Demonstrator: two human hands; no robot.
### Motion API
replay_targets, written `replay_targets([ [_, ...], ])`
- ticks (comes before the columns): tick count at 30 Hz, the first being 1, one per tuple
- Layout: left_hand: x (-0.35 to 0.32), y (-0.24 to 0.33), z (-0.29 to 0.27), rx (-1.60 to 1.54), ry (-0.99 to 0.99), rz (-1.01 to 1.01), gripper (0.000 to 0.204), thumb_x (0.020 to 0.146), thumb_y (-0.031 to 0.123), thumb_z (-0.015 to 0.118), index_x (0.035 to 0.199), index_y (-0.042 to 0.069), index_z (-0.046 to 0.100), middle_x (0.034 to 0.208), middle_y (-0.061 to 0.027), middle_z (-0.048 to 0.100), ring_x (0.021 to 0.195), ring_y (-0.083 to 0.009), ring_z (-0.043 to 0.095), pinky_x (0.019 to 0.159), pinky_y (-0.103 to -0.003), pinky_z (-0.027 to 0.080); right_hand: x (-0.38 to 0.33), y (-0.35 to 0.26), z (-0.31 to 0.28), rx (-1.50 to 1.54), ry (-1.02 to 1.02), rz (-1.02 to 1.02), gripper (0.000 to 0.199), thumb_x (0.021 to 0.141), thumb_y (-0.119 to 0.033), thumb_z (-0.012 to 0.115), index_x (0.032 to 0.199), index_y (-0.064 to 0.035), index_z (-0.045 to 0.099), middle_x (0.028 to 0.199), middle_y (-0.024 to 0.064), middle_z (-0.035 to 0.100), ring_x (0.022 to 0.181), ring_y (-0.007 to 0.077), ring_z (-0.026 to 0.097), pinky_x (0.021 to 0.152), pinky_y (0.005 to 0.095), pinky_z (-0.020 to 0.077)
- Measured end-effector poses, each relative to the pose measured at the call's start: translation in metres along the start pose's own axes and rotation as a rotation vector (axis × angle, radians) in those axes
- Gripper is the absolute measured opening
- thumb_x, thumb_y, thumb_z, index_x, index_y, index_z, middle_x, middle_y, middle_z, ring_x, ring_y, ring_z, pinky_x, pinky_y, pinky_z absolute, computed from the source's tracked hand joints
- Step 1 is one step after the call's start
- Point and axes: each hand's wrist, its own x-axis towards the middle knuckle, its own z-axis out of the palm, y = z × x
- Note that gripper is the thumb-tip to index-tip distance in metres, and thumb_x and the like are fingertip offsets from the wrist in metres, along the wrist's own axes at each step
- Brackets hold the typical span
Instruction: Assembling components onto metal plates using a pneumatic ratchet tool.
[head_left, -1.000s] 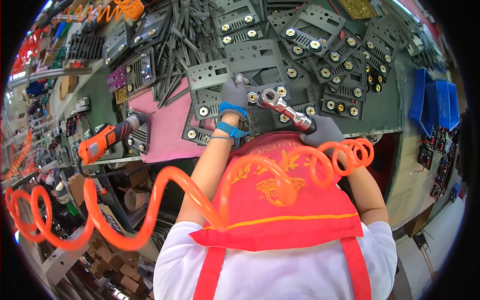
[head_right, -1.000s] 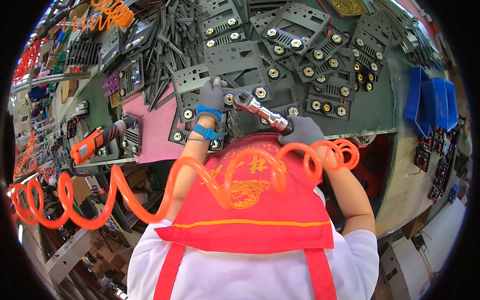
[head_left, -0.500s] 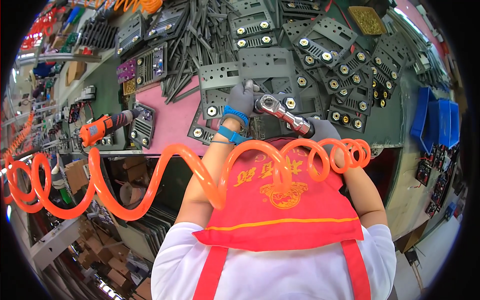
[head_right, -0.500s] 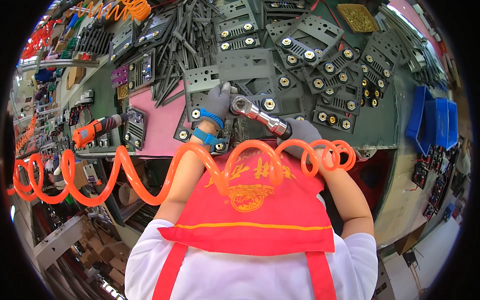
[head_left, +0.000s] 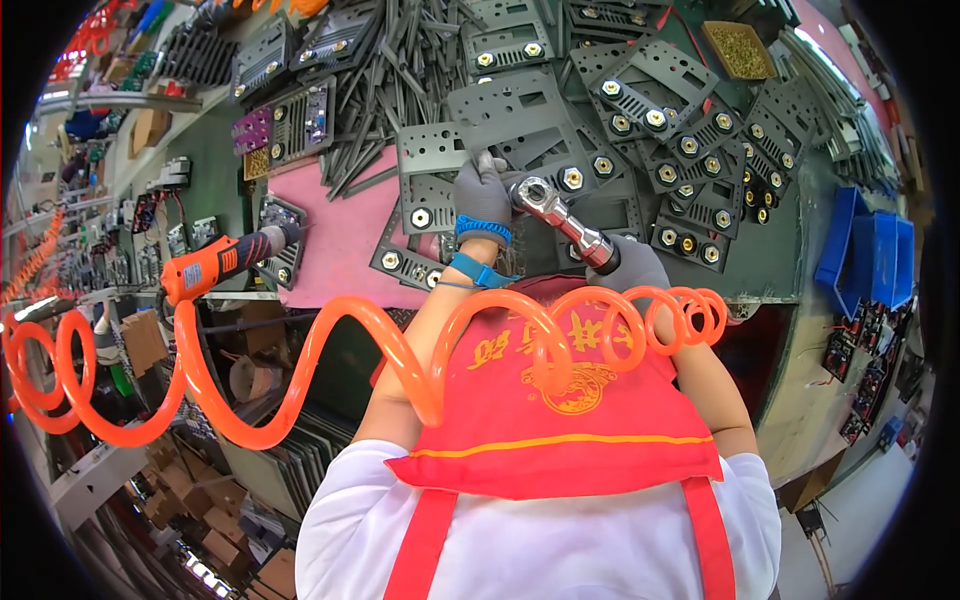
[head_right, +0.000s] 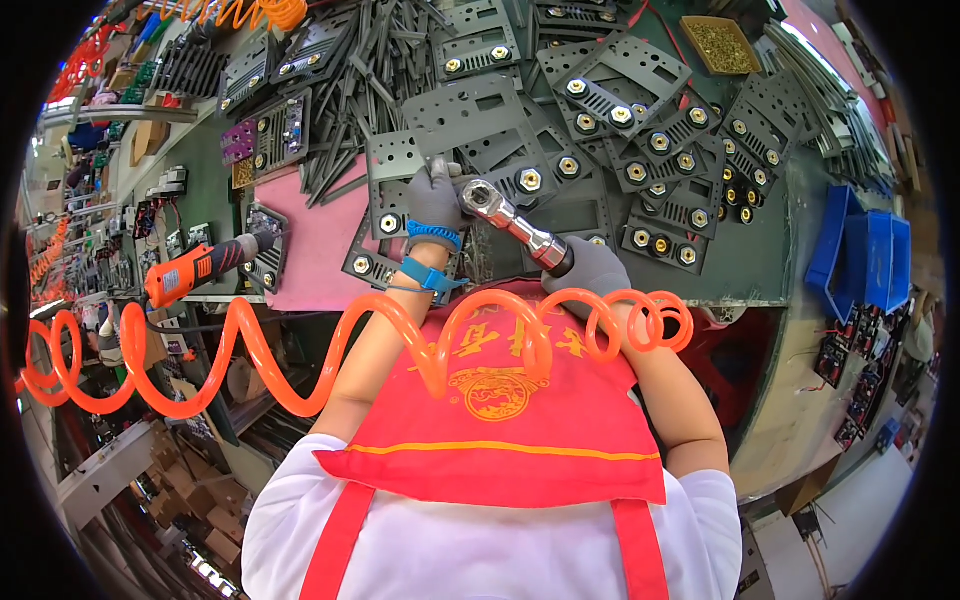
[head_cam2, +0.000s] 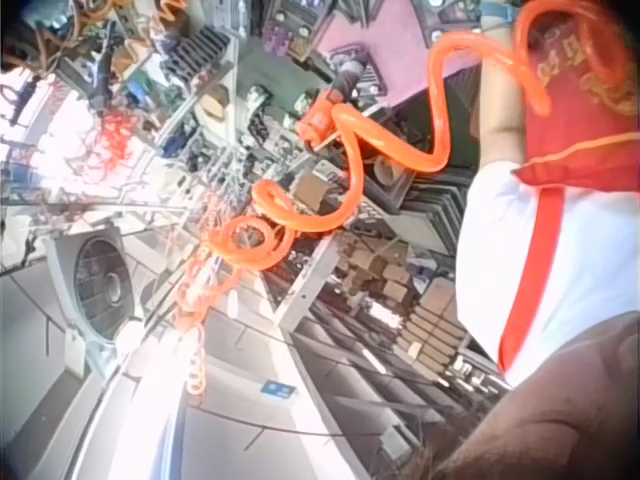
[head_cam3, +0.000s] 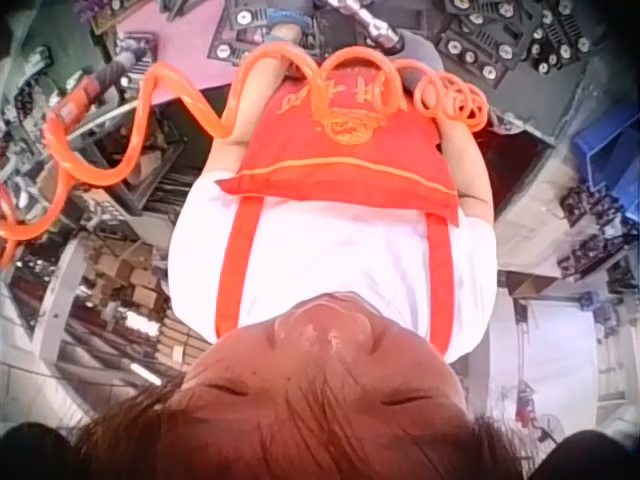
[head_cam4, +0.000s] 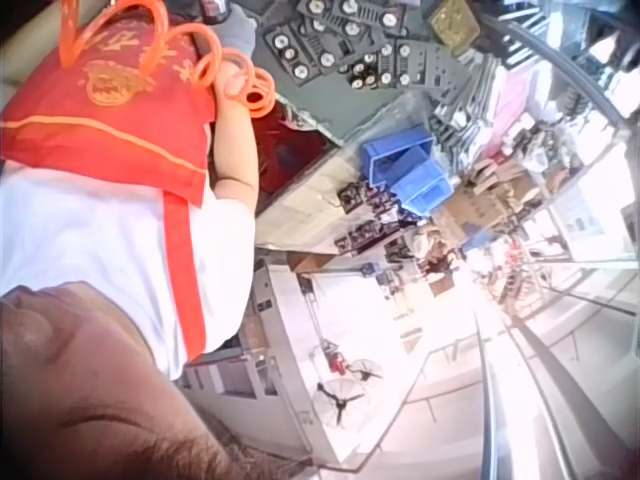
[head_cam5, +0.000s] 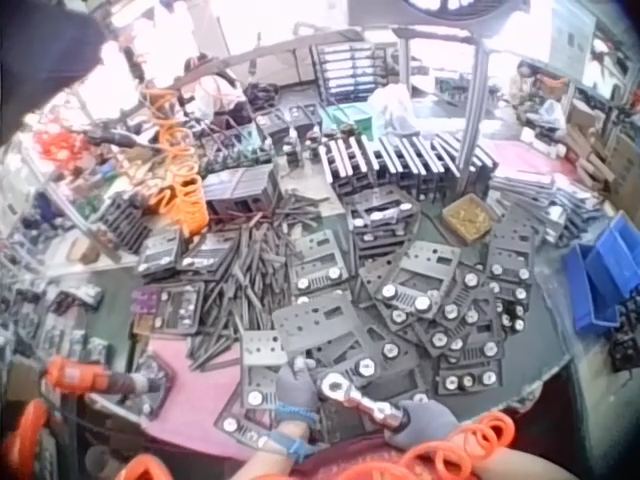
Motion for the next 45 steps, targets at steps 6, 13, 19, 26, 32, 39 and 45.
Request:
replay_targets([
  [6, 0.003, -0.017, -0.001, -0.054, 0.038, -0.030, 0.036, 0.098, 0.028, 0.050, 0.088, -0.003, 0.065, 0.076, -0.0187, 0.069, 0.070, -0.0329, 0.068, 0.065, -0.041, 0.051, 0.007, 0.002, 0.004, -0.059, -0.009, -0.002, 0.038, 0.074, -0.028, 0.067, 0.109, -0.0123, 0.064, 0.094, 0.0137, 0.069, 0.093, 0.0320, 0.065, 0.082, 0.0376, 0.0511],
  [13, -0.004, -0.019, -0.015, -0.043, 0.015, -0.038, 0.034, 0.098, 0.028, 0.051, 0.091, -0.003, 0.065, 0.077, -0.0184, 0.069, 0.068, -0.0327, 0.067, 0.065, -0.041, 0.050, 0.009, -0.001, 0.002, -0.045, -0.047, -0.094, 0.034, 0.075, -0.027, 0.067, 0.105, -0.0103, 0.064, 0.092, 0.0150, 0.069, 0.091, 0.0346, 0.064, 0.080, 0.0400, 0.0512],
  [19, 0.012, 0.003, -0.077, 0.157, -0.111, 0.084, 0.037, 0.096, 0.031, 0.053, 0.109, -0.003, 0.059, 0.083, -0.0176, 0.067, 0.077, -0.0290, 0.066, 0.070, -0.039, 0.050, -0.007, -0.007, -0.019, -0.194, -0.057, -0.145, 0.036, 0.073, -0.030, 0.068, 0.102, -0.0094, 0.064, 0.091, 0.0150, 0.069, 0.090, 0.0358, 0.065, 0.078, 0.0413, 0.0514],
  [26, 0.030, -0.059, -0.188, 0.599, -0.063, 0.285, 0.039, 0.095, 0.029, 0.054, 0.123, 0.003, 0.056, 0.097, -0.0215, 0.065, 0.087, -0.0348, 0.064, 0.075, -0.042, 0.051, 0.015, 0.044, -0.040, 0.066, 0.260, 0.067, 0.035, 0.071, -0.028, 0.066, 0.097, -0.0050, 0.065, 0.086, 0.0176, 0.069, 0.084, 0.0342, 0.066, 0.078, 0.0385, 0.0500],
  [32, 0.007, -0.007, -0.102, 0.843, 0.014, 0.532, 0.037, 0.092, 0.031, 0.056, 0.118, 0.005, 0.059, 0.100, -0.0211, 0.062, 0.093, -0.0406, 0.061, 0.080, -0.047, 0.049, 0.024, 0.054, -0.057, -0.085, 0.237, 0.207, 0.036, 0.072, -0.029, 0.065, 0.099, -0.0061, 0.065, 0.091, 0.0194, 0.068, 0.089, 0.0367, 0.065, 0.079, 0.0416, 0.0492],
  [39, 0.004, -0.032, 0.062, 0.529, -0.144, -0.131, 0.039, 0.097, 0.034, 0.046, 0.104, -0.004, 0.054, 0.101, -0.0299, 0.063, 0.097, -0.0475, 0.059, 0.082, -0.053, 0.047, 0.040, 0.070, -0.047, 0.014, 0.205, 0.203, 0.033, 0.074, -0.029, 0.063, 0.098, -0.0062, 0.066, 0.091, 0.0203, 0.068, 0.091, 0.0388, 0.064, 0.080, 0.0424, 0.0496],
  [45, 0.000, -0.037, 0.069, 0.514, 0.044, -0.024, 0.032, 0.098, 0.029, 0.046, 0.100, -0.004, 0.049, 0.085, -0.0297, 0.064, 0.081, -0.0494, 0.060, 0.069, -0.054, 0.047, 0.041, 0.080, -0.047, 0.010, 0.230, 0.194, 0.033, 0.073, -0.028, 0.065, 0.097, -0.0049, 0.065, 0.089, 0.0196, 0.068, 0.087, 0.0379, 0.064, 0.078, 0.0408, 0.0494],
])
